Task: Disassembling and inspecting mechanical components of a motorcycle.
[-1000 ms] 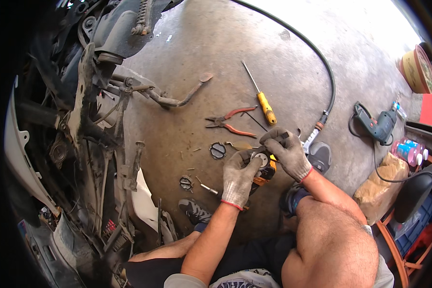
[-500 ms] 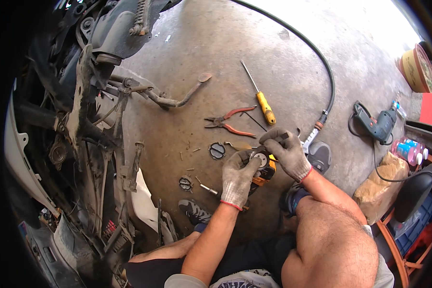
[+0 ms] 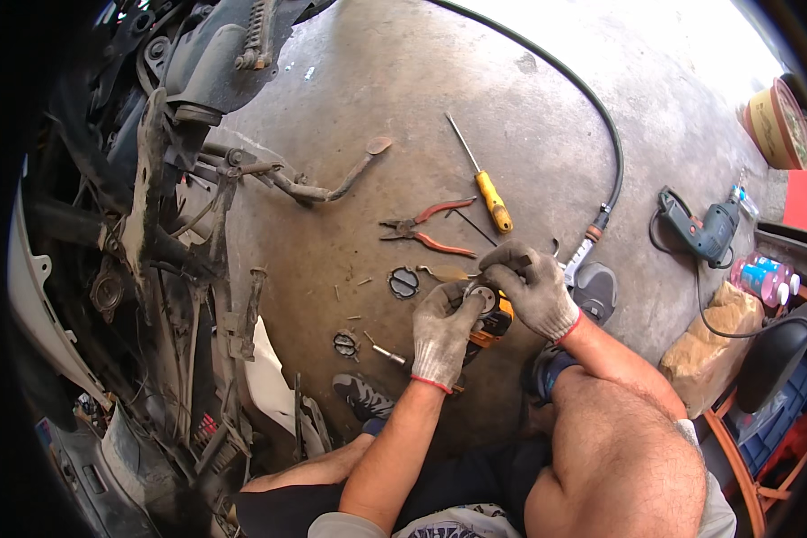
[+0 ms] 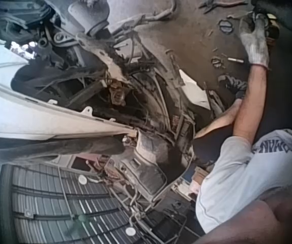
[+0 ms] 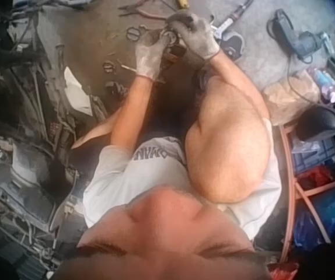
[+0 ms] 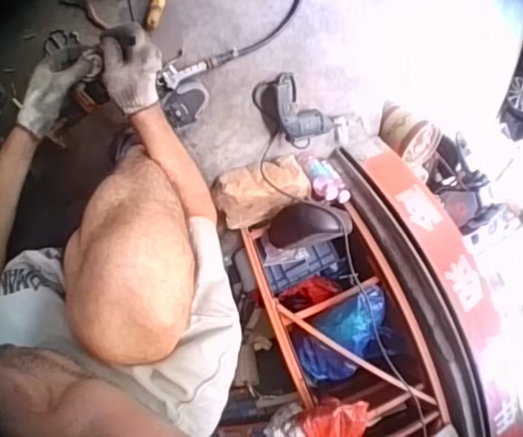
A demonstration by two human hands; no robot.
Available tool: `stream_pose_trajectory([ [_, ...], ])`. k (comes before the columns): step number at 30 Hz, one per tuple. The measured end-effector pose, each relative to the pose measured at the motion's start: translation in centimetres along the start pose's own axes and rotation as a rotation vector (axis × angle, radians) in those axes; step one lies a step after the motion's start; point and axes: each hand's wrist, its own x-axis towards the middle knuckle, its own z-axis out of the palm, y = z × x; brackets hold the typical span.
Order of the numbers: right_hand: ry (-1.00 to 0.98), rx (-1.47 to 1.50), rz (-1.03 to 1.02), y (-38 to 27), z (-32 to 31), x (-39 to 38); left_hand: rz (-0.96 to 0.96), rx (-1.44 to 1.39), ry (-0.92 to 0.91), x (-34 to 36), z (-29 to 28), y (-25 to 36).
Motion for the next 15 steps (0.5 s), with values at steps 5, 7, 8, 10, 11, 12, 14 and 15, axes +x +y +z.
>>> stream_pose_trajectory([
  [5, 0.045, 0.096, -0.060, 0.30, 0.24, -0.10, 0.001, -0.027, -0.001, 0.01, 0.10, -0.10],
  [7, 0.023, -0.143, -0.184, -0.19, 0.04, 0.13, -0.005, -0.012, 0.002, 0.05, 0.05, -0.08],
  [8, 0.022, -0.142, -0.184, 0.09, 0.19, 0.09, -0.010, 0.003, 0.003, 0.07, 0.02, -0.08],
  [10, 0.099, 0.000, -0.111, 0.67, 0.41, 0.01, -0.011, 0.000, -0.002, 0.21, 0.00, -0.34],
  [11, 0.099, -0.002, -0.111, 0.65, 0.29, -0.02, -0.013, -0.003, -0.007, 0.27, 0.02, -0.44],
  [12, 0.054, -0.076, -0.172, 0.13, 0.17, -0.04, -0.014, -0.002, -0.008, 0.22, 0.00, -0.42],
  [14, 0.010, -0.150, -0.233, -0.08, 0.15, -0.07, 0.000, -0.031, 0.001, 0.09, -0.04, -0.34],
  [15, 0.045, -0.141, -0.193, -0.01, 0.13, -0.01, 0.001, -0.031, 0.002, 0.17, -0.05, -0.45],
])
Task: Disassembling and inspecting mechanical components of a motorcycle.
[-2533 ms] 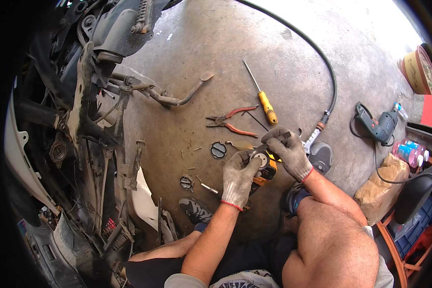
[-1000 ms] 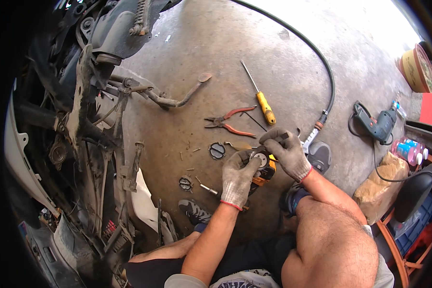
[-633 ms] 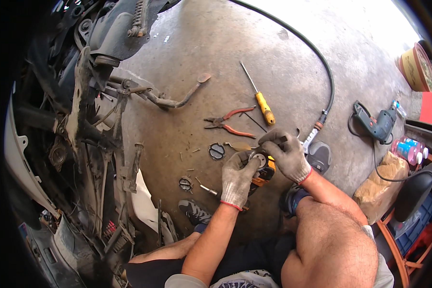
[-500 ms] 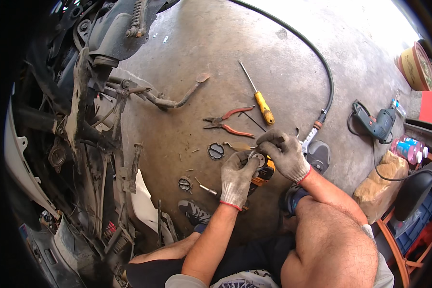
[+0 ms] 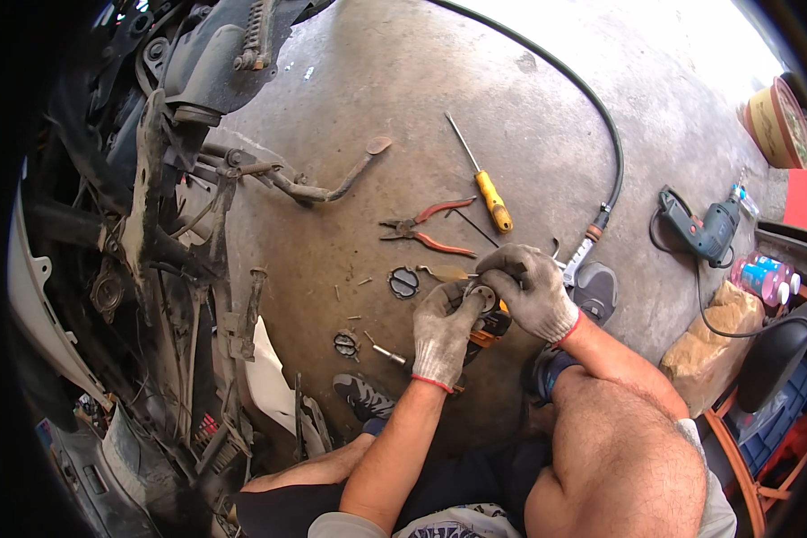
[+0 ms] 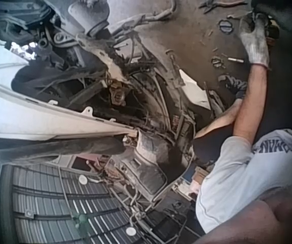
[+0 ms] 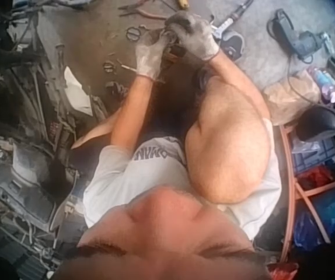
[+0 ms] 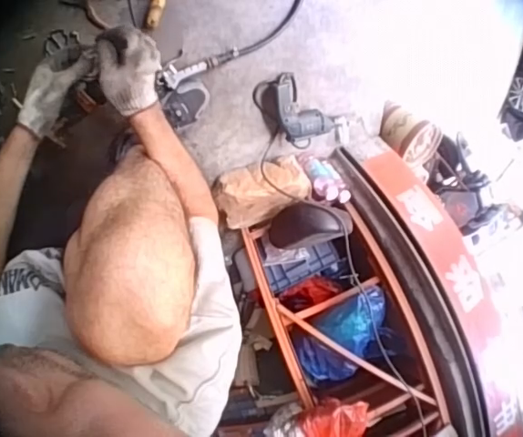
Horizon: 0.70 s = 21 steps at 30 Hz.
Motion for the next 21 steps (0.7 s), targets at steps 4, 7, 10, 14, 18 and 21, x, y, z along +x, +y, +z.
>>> stream_pose_trajectory([
  [4, 0.008, 0.158, 0.117, 0.6, 0.3, -0.3, -0.002, 0.004, -0.015, 0.0, 0.1, 0.1],
  [7, -0.008, 0.061, 0.061, -0.1, 0.2, 0.0, -0.008, -0.005, -0.026, -0.1, 0.1, 0.3],
  [10, 0.003, 0.105, 0.196, -0.5, 0.2, -0.1, -0.012, -0.012, -0.027, -0.1, 0.3, 0.2],
  [14, -0.009, 0.173, 0.179, 0.1, 0.3, -0.1, -0.011, -0.023, -0.031, -0.3, 0.4, 0.4],
  [18, 0.057, 0.254, 0.248, 0.4, 0.3, -0.1, -0.003, 0.001, -0.014, -0.3, 0.4, 0.3],
  [21, 0.031, 0.198, 0.207, -0.2, 0.3, 0.0, -0.006, 0.002, 0.000, -0.4, 0.4, 0.6],
])
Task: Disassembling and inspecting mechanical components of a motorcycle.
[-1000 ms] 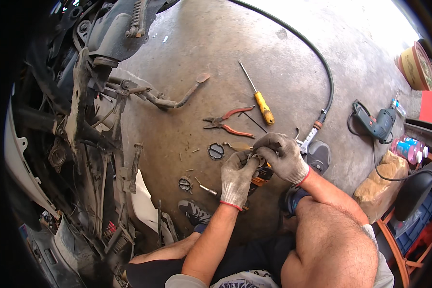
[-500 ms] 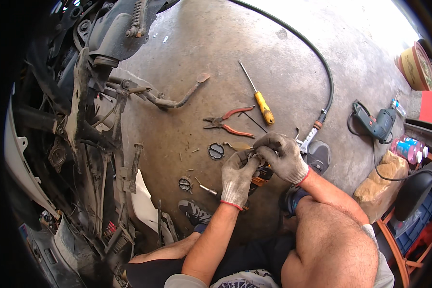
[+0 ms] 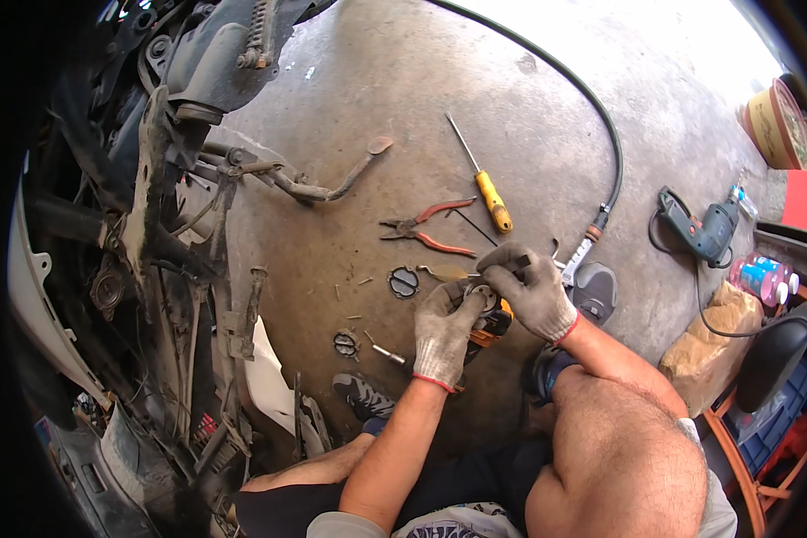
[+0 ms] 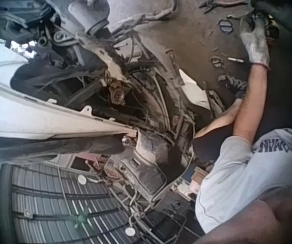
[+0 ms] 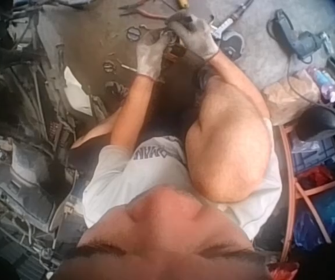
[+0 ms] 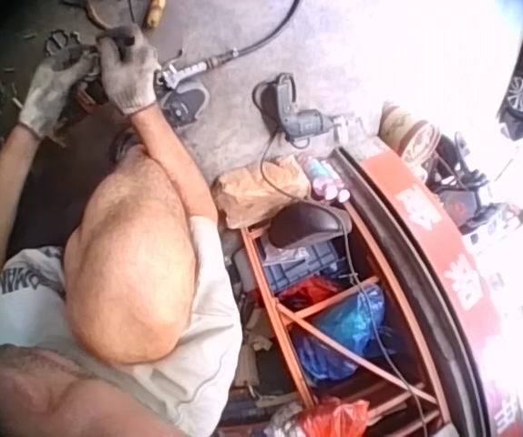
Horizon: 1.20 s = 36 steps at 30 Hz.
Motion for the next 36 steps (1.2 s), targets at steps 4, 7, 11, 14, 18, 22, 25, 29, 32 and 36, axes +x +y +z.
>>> stream_pose_trajectory([
  [4, -0.009, -0.054, 0.039, -0.2, -0.1, 0.1, 0.000, -0.026, -0.008, 0.2, -0.1, -0.3],
  [7, -0.001, -0.030, 0.020, 0.2, 0.1, 0.0, 0.002, -0.022, -0.007, 0.2, -0.2, -0.4],
  [11, 0.025, -0.051, 0.018, 0.8, 0.0, 0.3, 0.023, 0.003, 0.003, 0.2, -0.2, -0.4],
  [14, 0.045, 0.025, 0.066, 0.7, -0.2, 0.1, 0.023, 0.001, -0.003, 0.3, -0.3, -0.6],
  [18, -0.002, 0.024, -0.020, 1.2, 0.2, 0.3, 0.009, -0.038, -0.005, 0.2, -0.3, -0.3],
  [22, 0.102, 0.128, 0.189, 0.0, -0.8, 0.3, 0.016, -0.019, -0.005, 0.3, -0.4, -0.4],
  [25, 0.010, 0.146, 0.114, 0.0, -0.4, 0.1, 0.003, -0.023, -0.005, 0.5, -0.4, -0.5],
  [29, 0.010, 0.106, 0.134, 0.0, -0.2, 0.1, -0.002, -0.032, -0.029, 0.4, -0.4, -0.6],
  [32, 0.033, 0.080, 0.141, -0.4, -0.5, 0.2, -0.009, -0.035, -0.013, 0.5, -0.5, -0.8],
  [36, 0.000, 0.023, 0.091, 0.0, -0.6, 0.1, -0.027, -0.071, -0.040, 0.4, -0.3, -0.2],
])
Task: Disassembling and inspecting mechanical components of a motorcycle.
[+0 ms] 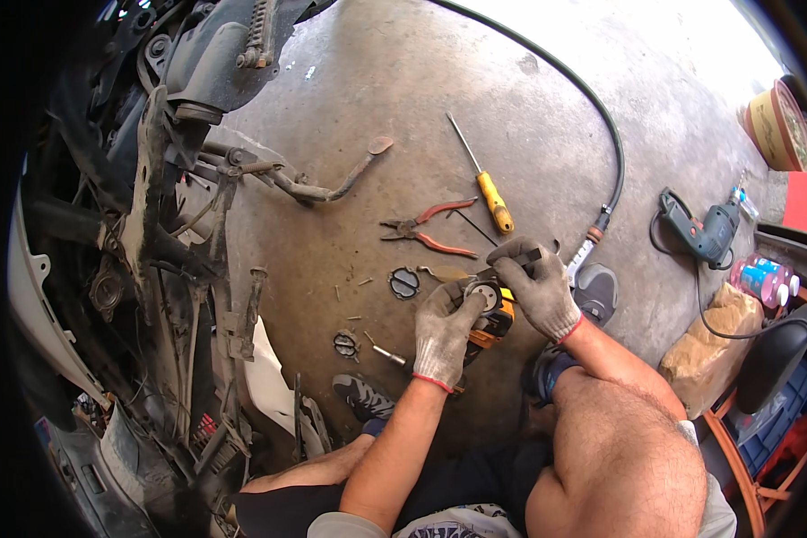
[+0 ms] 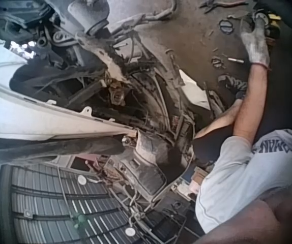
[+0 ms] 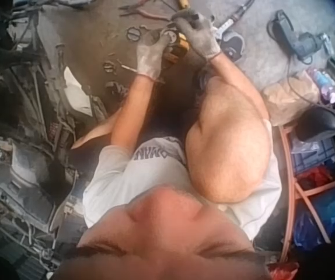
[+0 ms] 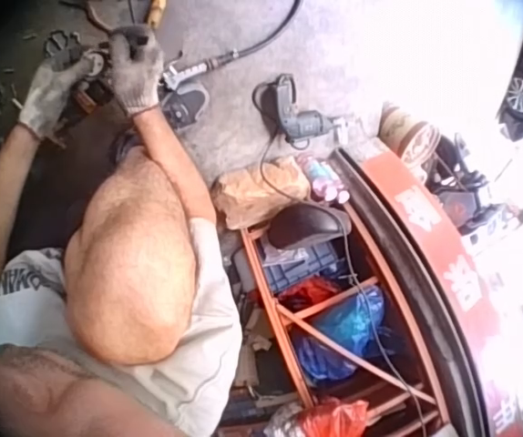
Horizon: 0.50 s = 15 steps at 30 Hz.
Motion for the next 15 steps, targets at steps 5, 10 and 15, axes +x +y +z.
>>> stream_pose_trajectory([
  [5, 0.006, 0.233, 0.091, 0.26, -0.07, 0.10, 0.030, 0.069, 0.016, 0.50, -0.72, -0.87],
  [10, -0.093, 0.152, 0.076, 0.66, 0.02, 0.22, 0.009, 0.055, -0.008, 0.48, -0.63, -0.44],
  [15, -0.157, 0.067, 0.103, 0.54, -0.10, 0.33, -0.003, -0.011, -0.035, 0.35, -0.64, -0.24],
])
